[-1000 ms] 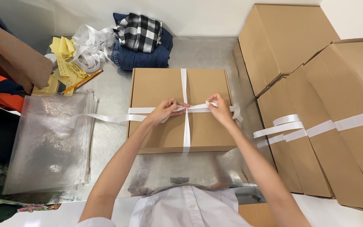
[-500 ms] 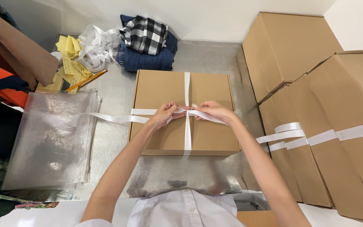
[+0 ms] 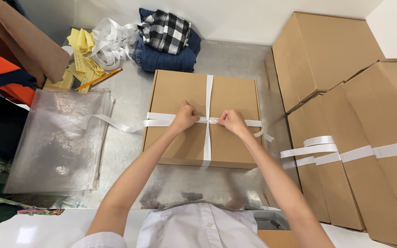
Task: The person ties a white ribbon around a cardboard box, forming a bow on top. They then pick up a yellow sticky note and a pencil, place the note on the box, and write on it.
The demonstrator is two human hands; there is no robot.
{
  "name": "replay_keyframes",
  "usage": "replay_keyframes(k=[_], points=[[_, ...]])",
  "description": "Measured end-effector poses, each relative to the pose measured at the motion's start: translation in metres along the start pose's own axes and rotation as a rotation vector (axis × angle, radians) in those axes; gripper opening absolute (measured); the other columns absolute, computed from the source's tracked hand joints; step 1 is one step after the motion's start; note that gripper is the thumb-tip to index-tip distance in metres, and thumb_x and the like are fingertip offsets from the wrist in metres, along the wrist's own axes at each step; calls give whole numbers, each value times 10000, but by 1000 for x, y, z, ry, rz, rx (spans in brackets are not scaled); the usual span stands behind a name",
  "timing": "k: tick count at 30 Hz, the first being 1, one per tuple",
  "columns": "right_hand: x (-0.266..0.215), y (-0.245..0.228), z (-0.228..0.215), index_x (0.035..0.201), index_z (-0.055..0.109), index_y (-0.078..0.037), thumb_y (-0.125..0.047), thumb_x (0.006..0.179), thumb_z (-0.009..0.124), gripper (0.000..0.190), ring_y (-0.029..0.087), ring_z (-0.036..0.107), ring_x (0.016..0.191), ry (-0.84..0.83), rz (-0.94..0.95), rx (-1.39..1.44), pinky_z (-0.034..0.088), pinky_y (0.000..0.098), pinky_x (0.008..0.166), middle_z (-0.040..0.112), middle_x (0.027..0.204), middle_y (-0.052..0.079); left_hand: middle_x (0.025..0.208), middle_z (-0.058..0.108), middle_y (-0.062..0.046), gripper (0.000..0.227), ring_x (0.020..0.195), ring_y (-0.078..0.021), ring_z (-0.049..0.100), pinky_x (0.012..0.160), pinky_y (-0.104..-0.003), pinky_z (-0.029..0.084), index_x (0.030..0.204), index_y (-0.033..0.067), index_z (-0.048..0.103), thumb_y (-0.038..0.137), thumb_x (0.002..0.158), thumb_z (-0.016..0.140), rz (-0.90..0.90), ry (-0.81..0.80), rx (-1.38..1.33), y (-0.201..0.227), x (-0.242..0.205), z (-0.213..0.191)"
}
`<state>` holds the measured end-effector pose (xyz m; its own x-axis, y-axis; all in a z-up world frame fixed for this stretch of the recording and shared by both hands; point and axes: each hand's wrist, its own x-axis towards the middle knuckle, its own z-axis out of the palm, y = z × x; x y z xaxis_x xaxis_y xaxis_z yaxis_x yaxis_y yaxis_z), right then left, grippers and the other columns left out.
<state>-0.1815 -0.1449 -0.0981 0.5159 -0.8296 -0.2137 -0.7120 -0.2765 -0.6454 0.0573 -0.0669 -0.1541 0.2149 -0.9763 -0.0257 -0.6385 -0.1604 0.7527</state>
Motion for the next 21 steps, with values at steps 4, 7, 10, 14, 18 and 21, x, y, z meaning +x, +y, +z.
replay_keyframes(k=[4, 7, 10, 14, 18, 21], points=[[0, -5, -2, 848, 743, -190, -308, 679, 849, 231, 205, 695, 668, 24, 4, -69, 514, 317, 612, 594, 609, -7, 1066, 476, -184, 92, 1001, -402, 634, 890, -435, 572, 708, 79, 756, 133, 642, 789, -13, 2, -17, 12, -5, -21], [-11, -19, -10, 849, 722, -196, -307, 716, 840, 210, 258, 682, 734, 41, -64, -159, 518, 370, 665, 576, 649, 16, 1128, 461, -183, 116, 1036, -394, 624, 914, -435, 567, 687, 109, 775, 167, 633, 860, -96, -57, 7, 18, -8, -32], [-46, -48, -24, 1125, 621, -284, -261, 870, 753, 288, 250, 665, 777, -27, -219, -98, 525, 393, 763, 552, 694, 1, 1129, 473, -178, 193, 1056, -402, 615, 932, -440, 563, 701, 53, 752, 166, 636, 894, -168, -41, 55, 32, -17, -42], [-76, -75, -34, 1250, 720, -316, -78, 943, 601, 407, 405, 691, 926, -61, -375, -191, 553, 463, 841, 698, 821, 177, 1133, 478, -192, 198, 1065, -443, 616, 936, -467, 558, 697, 29, 753, 150, 641, 900, -146, -13, 35, 32, -15, -42], [-74, -75, -29, 1265, 696, -464, -39, 954, 554, 545, 380, 675, 1144, -51, -390, -439, 562, 487, 939, 748, 1090, 186, 1075, 483, -183, 217, 1015, -428, 642, 869, -445, 586, 727, 2, 745, 126, 669, 913, -107, 0, 42, 38, -17, -46], [-73, -77, -26, 1222, 720, -461, -59, 964, 556, 506, 371, 687, 1118, -25, -390, -545, 577, 485, 903, 743, 1074, 169, 1040, 507, -177, 235, 980, -428, 658, 831, -471, 598, 751, 7, 733, 183, 730, 888, -57, -32, 97, 38, -18, -44]])
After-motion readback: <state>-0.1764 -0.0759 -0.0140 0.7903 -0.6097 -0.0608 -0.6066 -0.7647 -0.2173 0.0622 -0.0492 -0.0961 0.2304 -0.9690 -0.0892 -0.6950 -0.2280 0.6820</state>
